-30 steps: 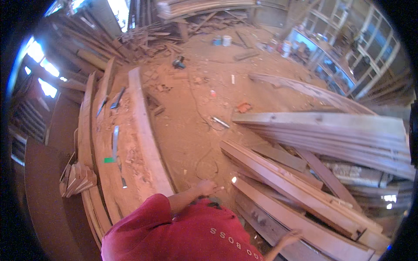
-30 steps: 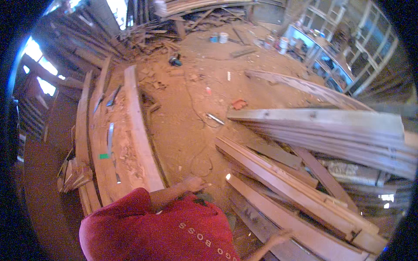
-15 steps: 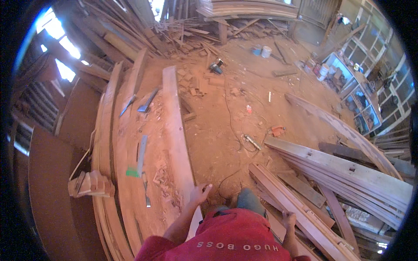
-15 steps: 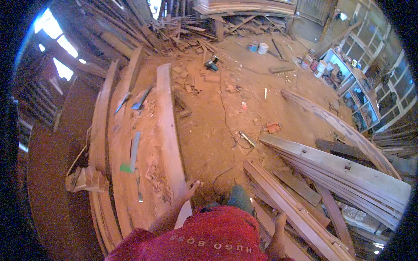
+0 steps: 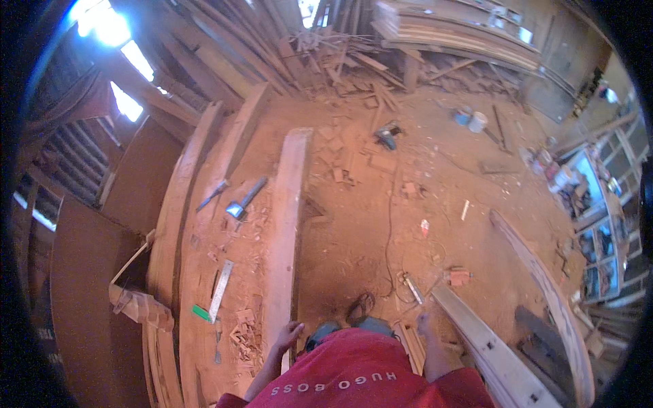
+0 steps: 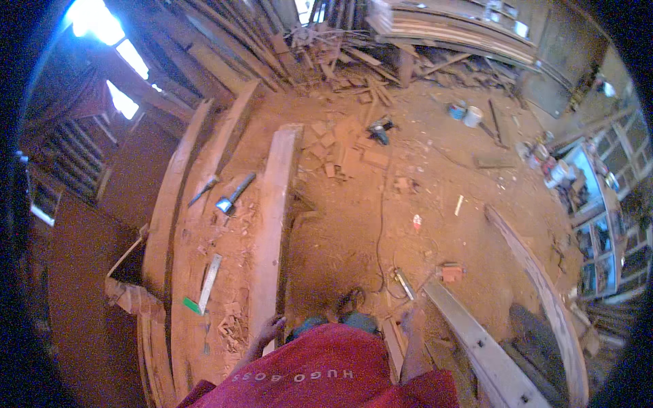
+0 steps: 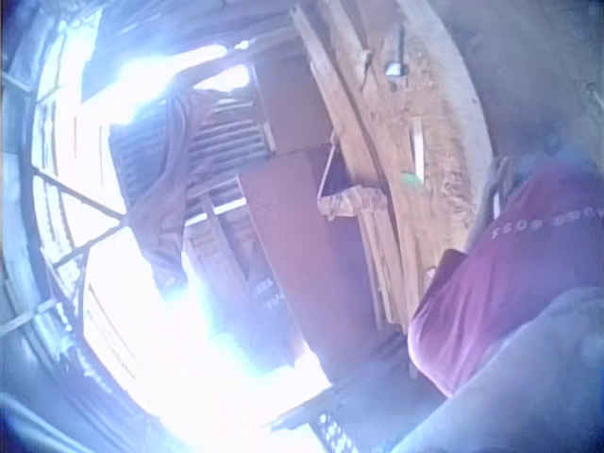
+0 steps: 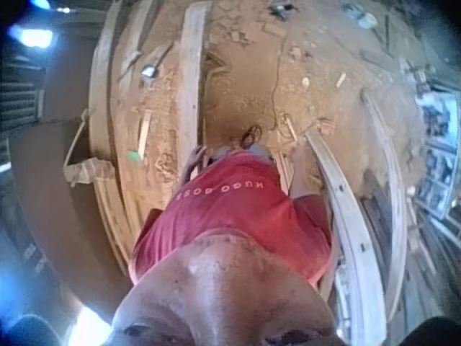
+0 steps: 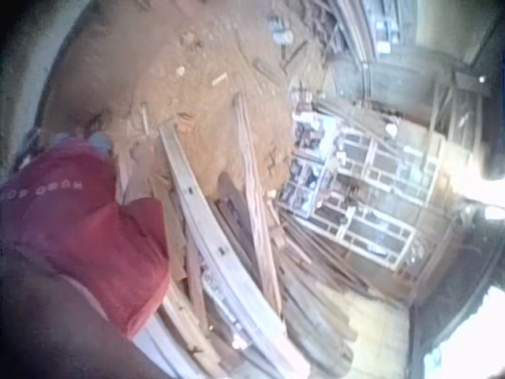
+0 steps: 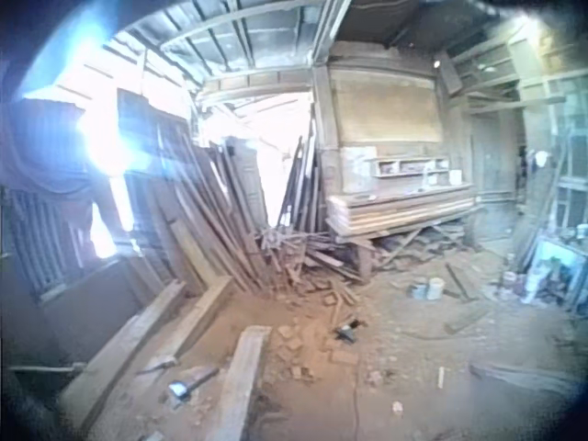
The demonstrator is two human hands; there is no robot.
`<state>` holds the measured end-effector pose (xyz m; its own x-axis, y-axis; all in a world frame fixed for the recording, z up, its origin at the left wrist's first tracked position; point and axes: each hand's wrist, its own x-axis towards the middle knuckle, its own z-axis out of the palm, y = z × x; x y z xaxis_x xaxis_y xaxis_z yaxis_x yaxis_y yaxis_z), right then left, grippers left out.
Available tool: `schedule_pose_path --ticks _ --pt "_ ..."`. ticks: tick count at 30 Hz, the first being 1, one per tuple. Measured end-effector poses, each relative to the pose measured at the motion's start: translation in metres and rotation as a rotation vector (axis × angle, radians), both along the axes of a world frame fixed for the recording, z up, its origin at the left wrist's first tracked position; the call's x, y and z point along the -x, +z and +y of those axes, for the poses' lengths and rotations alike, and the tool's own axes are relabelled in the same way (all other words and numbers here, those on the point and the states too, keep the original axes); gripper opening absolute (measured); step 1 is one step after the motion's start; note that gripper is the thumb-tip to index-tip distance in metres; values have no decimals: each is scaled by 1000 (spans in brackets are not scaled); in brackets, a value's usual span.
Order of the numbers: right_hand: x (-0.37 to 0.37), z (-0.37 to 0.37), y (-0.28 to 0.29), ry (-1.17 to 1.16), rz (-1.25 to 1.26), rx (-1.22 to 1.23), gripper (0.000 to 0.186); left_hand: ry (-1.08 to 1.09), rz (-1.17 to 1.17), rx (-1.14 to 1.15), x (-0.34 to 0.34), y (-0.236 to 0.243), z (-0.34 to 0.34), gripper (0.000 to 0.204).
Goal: The person uses a chisel and a mallet to carve and shape a long wooden plank. They repeatedly strike the chisel to remove wood chips and refine the plank's surface. The person also uses the chisel alone for finer adjustments and eventually moves the plank to a stack of other wooden pieces.
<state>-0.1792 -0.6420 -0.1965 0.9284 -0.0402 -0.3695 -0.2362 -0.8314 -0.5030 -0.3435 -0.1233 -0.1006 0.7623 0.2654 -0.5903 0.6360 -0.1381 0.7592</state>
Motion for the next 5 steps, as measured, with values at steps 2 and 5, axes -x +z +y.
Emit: schedule_pose_path --ticks 2,5 --pt "-117 3 18 16 -214 64 46 -26 -128 -113 -74 1 0 50" --pt "-258 60 138 -17 15 -109 59 275 -68 -14 -125 -8 -5 50"
